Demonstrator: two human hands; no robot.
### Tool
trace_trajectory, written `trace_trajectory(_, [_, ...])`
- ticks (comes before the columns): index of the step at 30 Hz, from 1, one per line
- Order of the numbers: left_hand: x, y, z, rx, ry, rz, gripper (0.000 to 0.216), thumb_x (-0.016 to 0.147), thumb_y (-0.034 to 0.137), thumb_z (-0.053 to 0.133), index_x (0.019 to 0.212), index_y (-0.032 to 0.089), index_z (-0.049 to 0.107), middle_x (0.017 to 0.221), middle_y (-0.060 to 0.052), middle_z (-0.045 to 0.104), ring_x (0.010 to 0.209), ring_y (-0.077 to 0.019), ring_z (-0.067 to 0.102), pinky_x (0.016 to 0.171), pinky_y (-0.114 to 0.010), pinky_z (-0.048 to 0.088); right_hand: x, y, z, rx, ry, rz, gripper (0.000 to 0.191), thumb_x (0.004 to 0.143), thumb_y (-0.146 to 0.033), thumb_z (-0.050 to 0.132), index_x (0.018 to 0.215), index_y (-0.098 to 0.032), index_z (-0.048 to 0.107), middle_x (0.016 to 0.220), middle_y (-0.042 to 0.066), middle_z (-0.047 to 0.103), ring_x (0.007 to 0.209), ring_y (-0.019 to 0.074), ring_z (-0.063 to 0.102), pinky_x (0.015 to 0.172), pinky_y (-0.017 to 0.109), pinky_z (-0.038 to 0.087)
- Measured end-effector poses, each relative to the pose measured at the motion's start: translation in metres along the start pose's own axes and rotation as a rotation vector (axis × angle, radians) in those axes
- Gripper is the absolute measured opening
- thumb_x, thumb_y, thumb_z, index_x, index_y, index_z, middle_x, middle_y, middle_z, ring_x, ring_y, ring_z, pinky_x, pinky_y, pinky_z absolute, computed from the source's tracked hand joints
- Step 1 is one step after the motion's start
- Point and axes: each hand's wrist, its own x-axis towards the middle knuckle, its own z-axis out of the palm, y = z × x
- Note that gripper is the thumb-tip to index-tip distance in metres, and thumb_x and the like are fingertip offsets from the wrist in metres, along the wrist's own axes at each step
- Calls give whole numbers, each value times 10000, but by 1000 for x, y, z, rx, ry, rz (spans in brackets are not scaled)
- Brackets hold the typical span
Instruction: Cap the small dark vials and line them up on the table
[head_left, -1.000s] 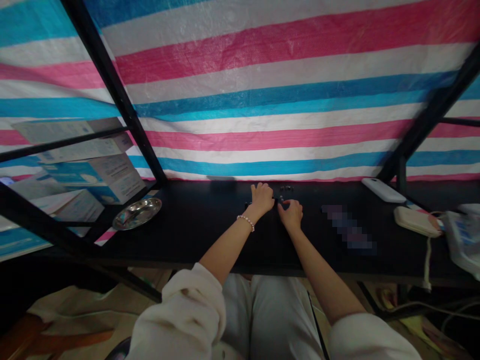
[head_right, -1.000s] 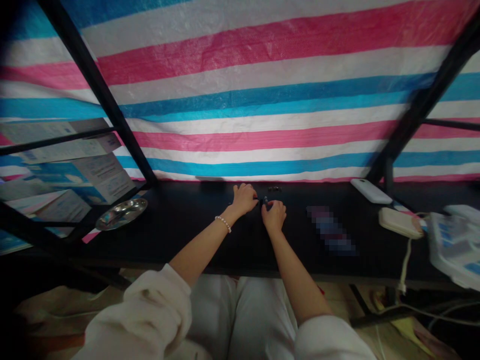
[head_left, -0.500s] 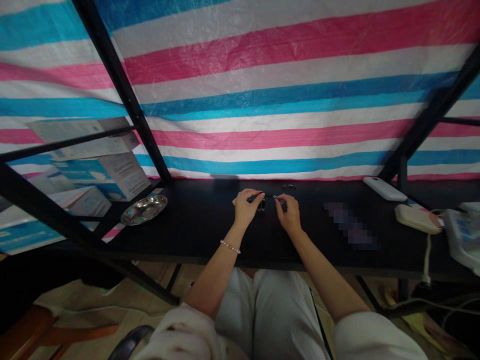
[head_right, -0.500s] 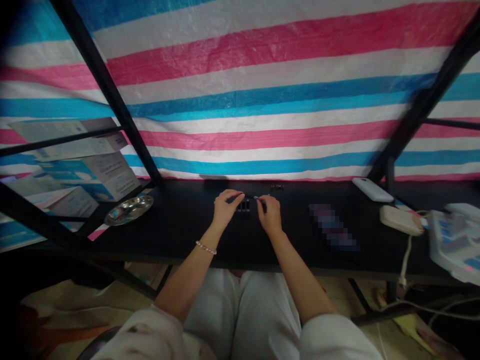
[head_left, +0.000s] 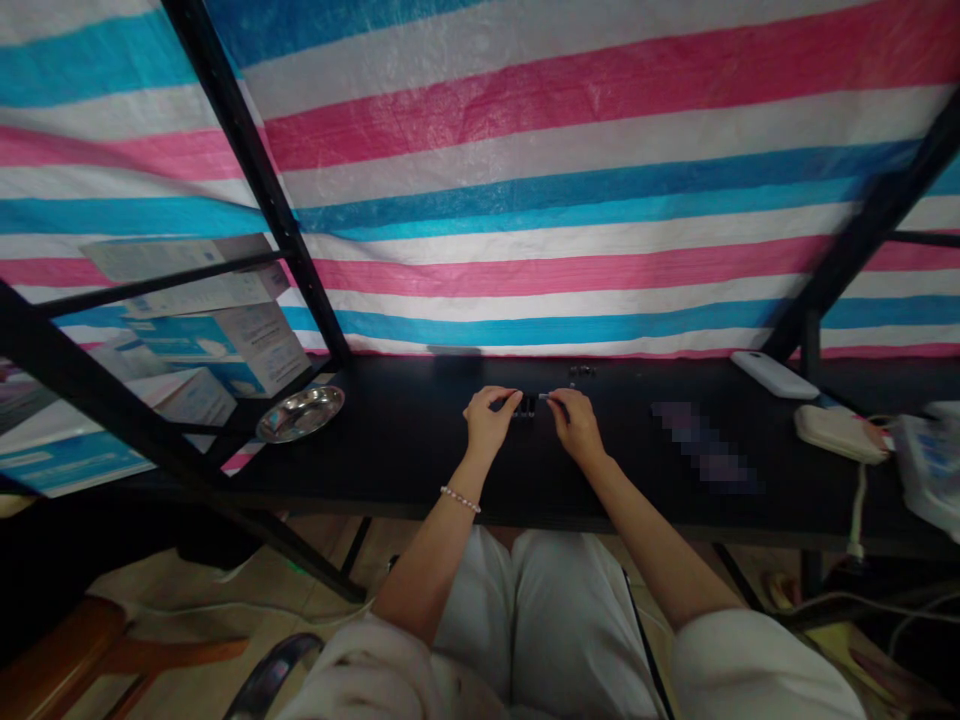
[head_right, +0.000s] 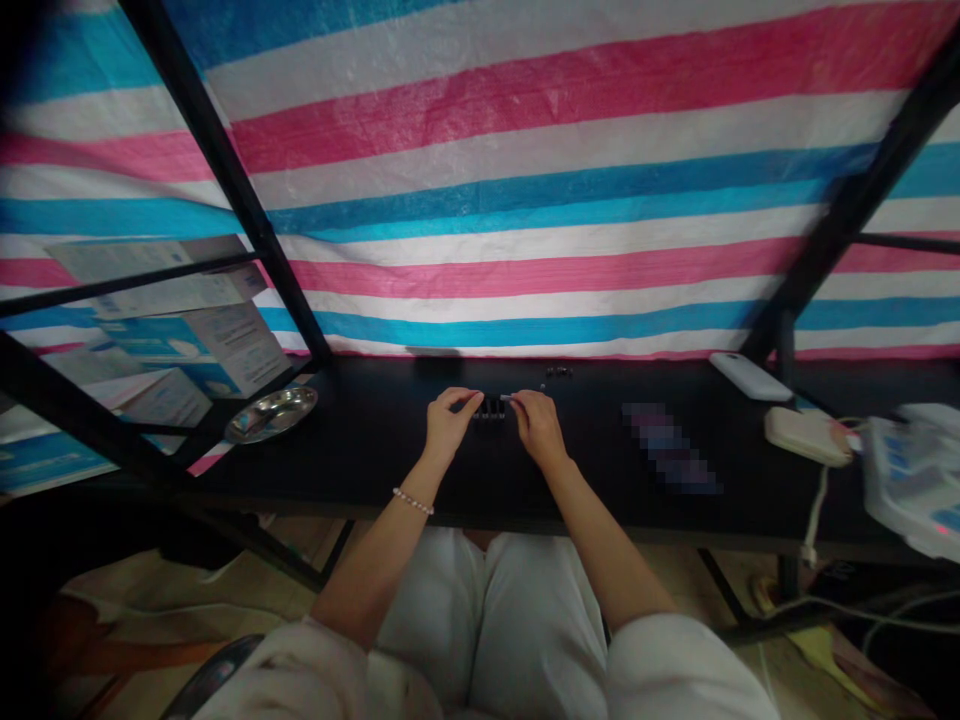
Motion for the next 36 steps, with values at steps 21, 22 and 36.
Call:
trace_trajectory(21, [-9, -1, -1, -2, 0, -23, 197, 743, 363, 614, 776, 180, 679, 845, -29, 665, 805, -132, 599, 819, -275, 444, -1, -4, 0, 63, -11, -84, 203, 880, -256, 400, 1001, -206, 555, 987, 104, 605, 960, 209, 557, 849, 419, 459])
trace_trajectory(22, [-9, -1, -1, -9, 3, -15, 199, 743, 364, 613, 776, 178, 678, 842, -29, 663, 802, -132, 598, 816, -272, 445, -1, -5, 0, 76, -4, -94, 201, 880, -250, 400, 1006, -204, 550, 990, 107, 600, 963, 208, 553, 850, 418, 461])
trace_trajectory(36, [-12, -3, 6, -98, 32, -5, 188, 709, 354, 649, 749, 175, 693, 808, -37, 666, 769, -138, 603, 773, -271, 460, 0, -2, 4, 158, 28, -154, 203, 875, -200, 396, 1058, -205, 482, 1014, 120, 538, 994, 232, 526, 863, 464, 468])
